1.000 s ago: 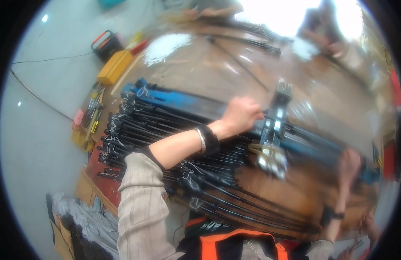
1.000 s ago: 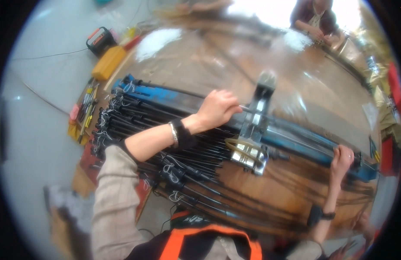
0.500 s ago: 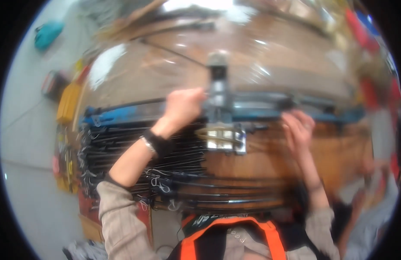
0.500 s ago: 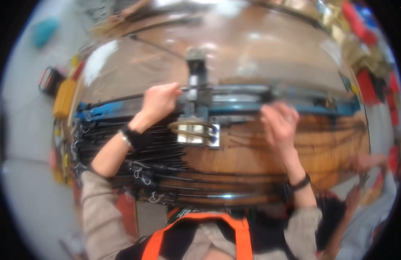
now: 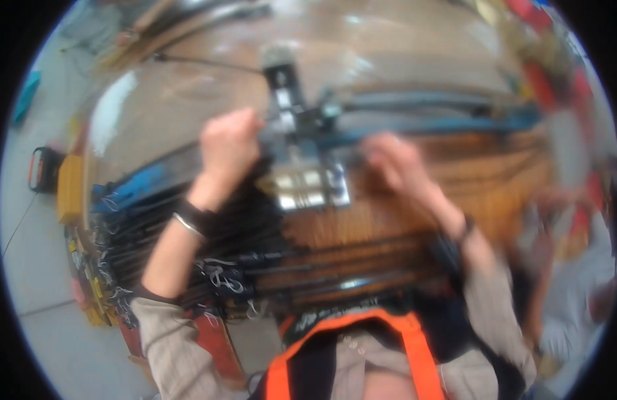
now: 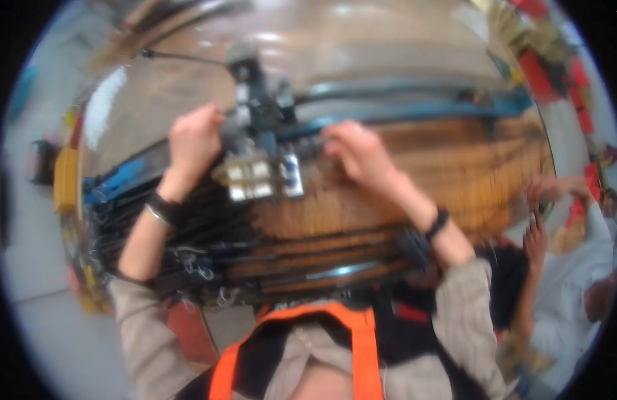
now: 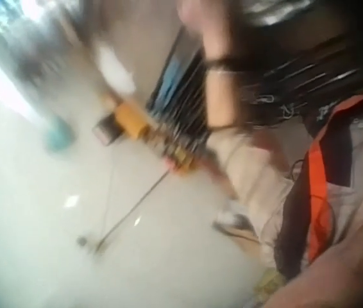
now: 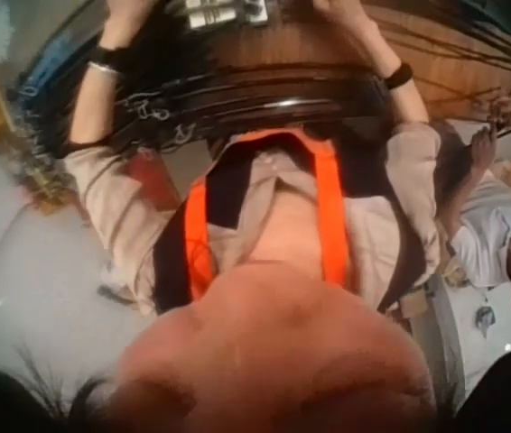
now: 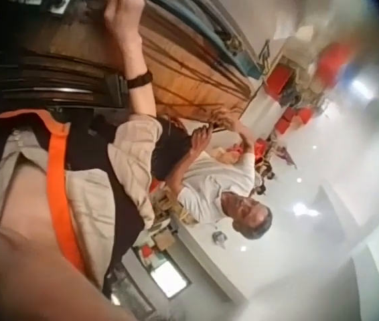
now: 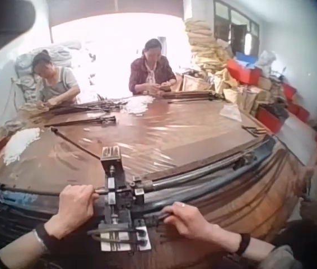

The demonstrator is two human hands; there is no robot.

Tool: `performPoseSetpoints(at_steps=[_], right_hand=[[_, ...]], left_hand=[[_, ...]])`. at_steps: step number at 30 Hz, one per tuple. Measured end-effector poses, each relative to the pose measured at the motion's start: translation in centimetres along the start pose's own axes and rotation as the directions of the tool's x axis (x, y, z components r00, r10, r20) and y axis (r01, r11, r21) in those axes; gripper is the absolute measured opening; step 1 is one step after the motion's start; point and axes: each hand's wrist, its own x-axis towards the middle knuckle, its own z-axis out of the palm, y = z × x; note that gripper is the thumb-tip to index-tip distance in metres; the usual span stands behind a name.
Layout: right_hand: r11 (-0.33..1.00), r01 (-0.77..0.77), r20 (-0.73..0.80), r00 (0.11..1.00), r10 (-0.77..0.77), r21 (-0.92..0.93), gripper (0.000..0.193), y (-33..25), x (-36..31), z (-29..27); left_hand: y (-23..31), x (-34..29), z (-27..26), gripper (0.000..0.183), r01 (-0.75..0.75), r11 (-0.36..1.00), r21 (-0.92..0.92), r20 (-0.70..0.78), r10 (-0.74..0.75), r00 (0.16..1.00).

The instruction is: Placing thin metal rods into a specialized clamping mechanism for assembly or fabrication.

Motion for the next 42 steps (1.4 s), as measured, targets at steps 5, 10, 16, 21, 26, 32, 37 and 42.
performPoseSetpoints(at_steps=[5,10,16,21,26,32,37,42], right_hand=[[0.827,-0.065,0.579,0.684,0.444,-0.558,0.023,-4.4,2.4,-4.7],[0.919,0.215,0.848,0.494,0.19,-0.332,0.022,-10.3,-9.8,-7.2],[0.888,0.357,0.764,0.645,-0.01,-0.289,0.033,-11.4,-11.3,-6.0],[0.884,0.352,0.734,0.679,-0.015,-0.307,0.037,-10.9,-12.0,-5.3],[0.825,0.397,0.663,0.747,-0.037,-0.401,0.034,-9.7,-13.8,-4.7],[0.893,0.283,0.315,0.933,-0.172,-0.35,0.023,-7.5,-14.7,-1.2],[0.917,0.073,0.075,0.996,-0.047,-0.393,0.014,-7.7,-17.7,-4.0],[0.853,-0.079,-0.25,0.966,-0.062,-0.515,0.026,-4.8,-21.7,-8.0]], left_hand=[[-3.1,0.2,-0.1,0.006,-0.211,0.973,0.096,-0.003,0.213,0.977],[-11.3,-1.1,-2.3,0.018,-0.315,0.908,0.277,0.014,0.324,0.946],[-10.7,-8.4,-12.9,0.036,-0.09,0.63,0.772,0.124,-0.01,0.992],[-5.2,-13.6,-33.3,0.037,0.427,0.431,0.795,0.297,-0.89,0.345],[10.6,-14.8,-30.0,0.032,0.686,0.724,0.077,0.677,-0.542,0.497],[20.1,-15.4,-8.6,0.021,0.006,0.804,-0.595,0.347,0.25,0.904],[25.6,-14.2,-2.0,0.023,-0.098,0.852,-0.515,0.451,0.367,0.814],[26.6,-13.8,-1.8,0.015,-0.014,0.876,-0.483,0.456,0.265,0.85]])
